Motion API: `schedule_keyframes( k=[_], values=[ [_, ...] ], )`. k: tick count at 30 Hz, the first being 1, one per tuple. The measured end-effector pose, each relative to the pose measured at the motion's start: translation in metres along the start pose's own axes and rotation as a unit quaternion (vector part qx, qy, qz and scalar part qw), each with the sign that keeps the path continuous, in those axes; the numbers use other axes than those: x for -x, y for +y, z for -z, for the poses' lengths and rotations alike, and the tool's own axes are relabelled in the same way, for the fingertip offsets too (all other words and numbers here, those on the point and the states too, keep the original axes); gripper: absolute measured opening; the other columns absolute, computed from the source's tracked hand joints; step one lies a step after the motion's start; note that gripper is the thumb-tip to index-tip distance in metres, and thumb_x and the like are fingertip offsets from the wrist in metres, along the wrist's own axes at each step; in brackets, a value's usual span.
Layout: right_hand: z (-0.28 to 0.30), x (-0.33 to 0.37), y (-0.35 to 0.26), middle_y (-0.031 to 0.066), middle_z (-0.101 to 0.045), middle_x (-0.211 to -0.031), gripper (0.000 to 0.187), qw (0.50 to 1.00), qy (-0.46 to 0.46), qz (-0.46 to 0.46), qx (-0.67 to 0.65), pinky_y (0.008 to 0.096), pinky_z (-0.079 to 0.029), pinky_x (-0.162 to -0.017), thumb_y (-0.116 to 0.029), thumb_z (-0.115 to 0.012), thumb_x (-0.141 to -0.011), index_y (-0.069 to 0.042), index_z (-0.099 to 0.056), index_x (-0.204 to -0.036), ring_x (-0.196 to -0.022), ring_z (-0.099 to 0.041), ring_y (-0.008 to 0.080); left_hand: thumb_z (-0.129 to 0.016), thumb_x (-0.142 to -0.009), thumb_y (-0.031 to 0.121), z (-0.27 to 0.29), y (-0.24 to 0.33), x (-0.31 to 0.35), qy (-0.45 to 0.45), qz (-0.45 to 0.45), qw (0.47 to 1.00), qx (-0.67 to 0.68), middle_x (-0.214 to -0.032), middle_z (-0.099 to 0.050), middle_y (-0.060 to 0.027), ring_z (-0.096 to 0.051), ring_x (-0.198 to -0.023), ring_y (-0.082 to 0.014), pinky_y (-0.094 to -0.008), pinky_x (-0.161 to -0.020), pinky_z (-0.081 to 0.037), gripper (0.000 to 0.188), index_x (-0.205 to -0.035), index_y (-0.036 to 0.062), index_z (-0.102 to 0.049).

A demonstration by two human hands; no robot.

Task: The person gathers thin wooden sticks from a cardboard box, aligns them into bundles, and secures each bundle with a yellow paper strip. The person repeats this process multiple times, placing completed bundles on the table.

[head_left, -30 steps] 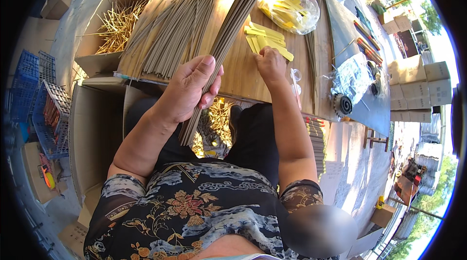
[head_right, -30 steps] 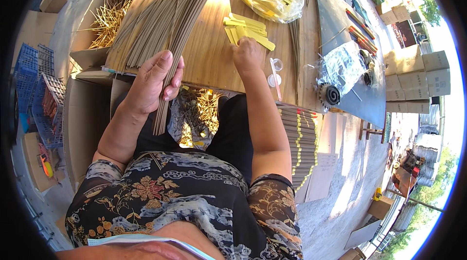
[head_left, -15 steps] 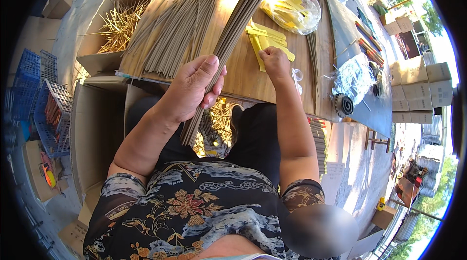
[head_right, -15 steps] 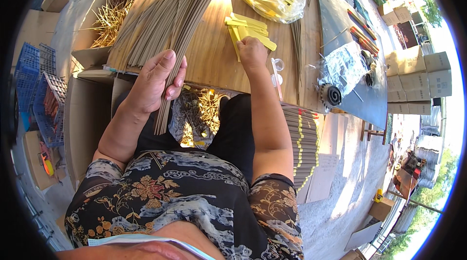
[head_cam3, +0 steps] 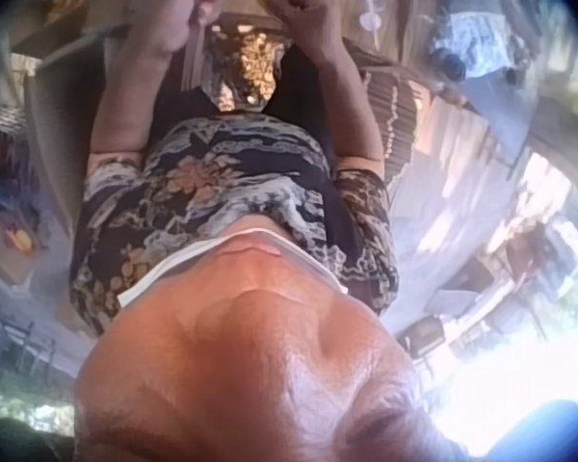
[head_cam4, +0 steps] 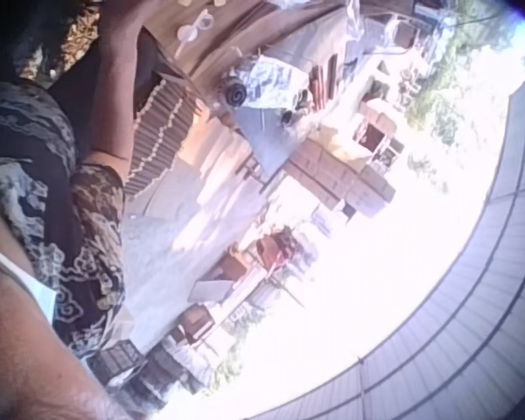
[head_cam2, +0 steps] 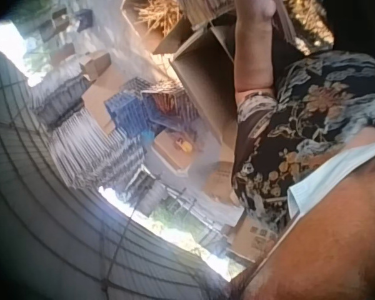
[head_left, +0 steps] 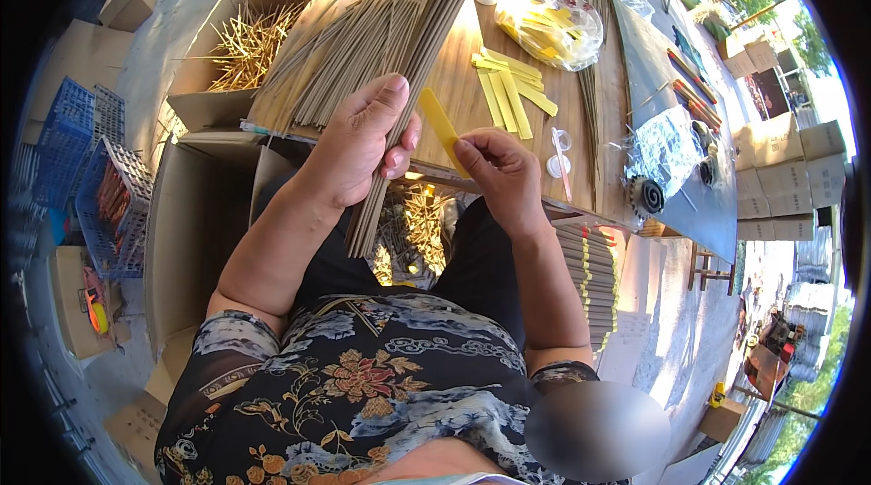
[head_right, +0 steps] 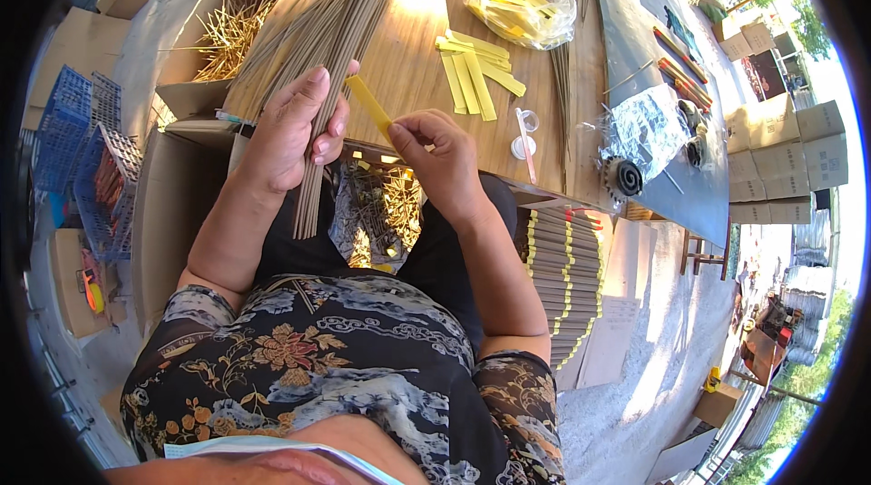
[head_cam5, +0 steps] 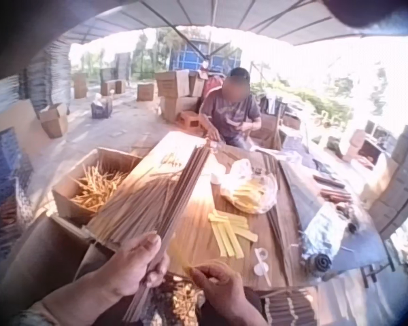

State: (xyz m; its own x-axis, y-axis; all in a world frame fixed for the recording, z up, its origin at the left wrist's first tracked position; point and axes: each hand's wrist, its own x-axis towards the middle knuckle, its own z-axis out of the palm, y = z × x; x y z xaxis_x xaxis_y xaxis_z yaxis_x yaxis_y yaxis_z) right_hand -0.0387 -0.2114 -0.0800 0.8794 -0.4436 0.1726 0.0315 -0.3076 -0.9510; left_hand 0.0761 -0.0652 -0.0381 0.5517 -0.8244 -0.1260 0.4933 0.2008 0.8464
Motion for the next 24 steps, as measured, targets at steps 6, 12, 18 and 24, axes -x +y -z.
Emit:
schedule_keyframes(
  k=[6,12,18,24],
  values=[
    [-0.003,0.017,-0.021,0.0071,-0.057,-0.075,0.011,0.997,-0.008,0.049,0.052,0.0246,-0.043,-0.062,-0.010,-0.060,-0.081,0.001,-0.061,-0.082,-0.069,-0.054,0.0136,-0.038,-0.093,0.036,-0.003,-0.002,0.010,-0.013,-0.014,1.000,-0.009,-0.065,-0.047,-0.0021,-0.037,-0.045,-0.0046,-0.0163,-0.038,-0.031,0.036,-0.100,0.0027,-0.051],
    [0.014,-0.002,0.001,0.0097,-0.058,-0.076,0.006,0.926,0.182,0.199,0.264,0.0317,-0.045,-0.061,-0.007,-0.062,-0.073,-0.001,-0.060,-0.074,-0.070,-0.057,0.0238,-0.038,-0.093,0.035,-0.005,0.003,0.015,0.009,-0.023,0.999,-0.027,-0.065,-0.047,-0.0013,-0.038,-0.045,-0.0032,-0.0153,-0.039,-0.032,0.034,-0.100,0.0037,-0.050],
    [0.037,-0.036,0.085,0.0100,-0.057,-0.071,0.009,0.842,0.146,0.147,0.499,0.0396,-0.045,-0.062,-0.011,-0.059,-0.073,-0.004,-0.059,-0.066,-0.071,-0.056,0.0296,-0.038,-0.093,0.034,-0.009,-0.002,0.011,-0.010,-0.014,0.999,-0.035,-0.066,-0.047,-0.0005,-0.038,-0.046,-0.0022,-0.0145,-0.040,-0.033,0.033,-0.100,0.0042,-0.050],
    [0.038,-0.035,0.117,0.0120,-0.061,-0.080,0.016,0.923,0.082,-0.035,0.374,0.0368,-0.046,-0.068,-0.020,-0.062,-0.072,-0.004,-0.064,-0.072,-0.075,-0.058,0.0289,-0.037,-0.093,0.036,-0.005,-0.006,0.008,0.009,-0.003,0.999,-0.047,-0.064,-0.046,-0.0015,-0.037,-0.045,-0.0026,-0.0148,-0.038,-0.032,0.037,-0.102,0.0014,-0.049]
  ],
)
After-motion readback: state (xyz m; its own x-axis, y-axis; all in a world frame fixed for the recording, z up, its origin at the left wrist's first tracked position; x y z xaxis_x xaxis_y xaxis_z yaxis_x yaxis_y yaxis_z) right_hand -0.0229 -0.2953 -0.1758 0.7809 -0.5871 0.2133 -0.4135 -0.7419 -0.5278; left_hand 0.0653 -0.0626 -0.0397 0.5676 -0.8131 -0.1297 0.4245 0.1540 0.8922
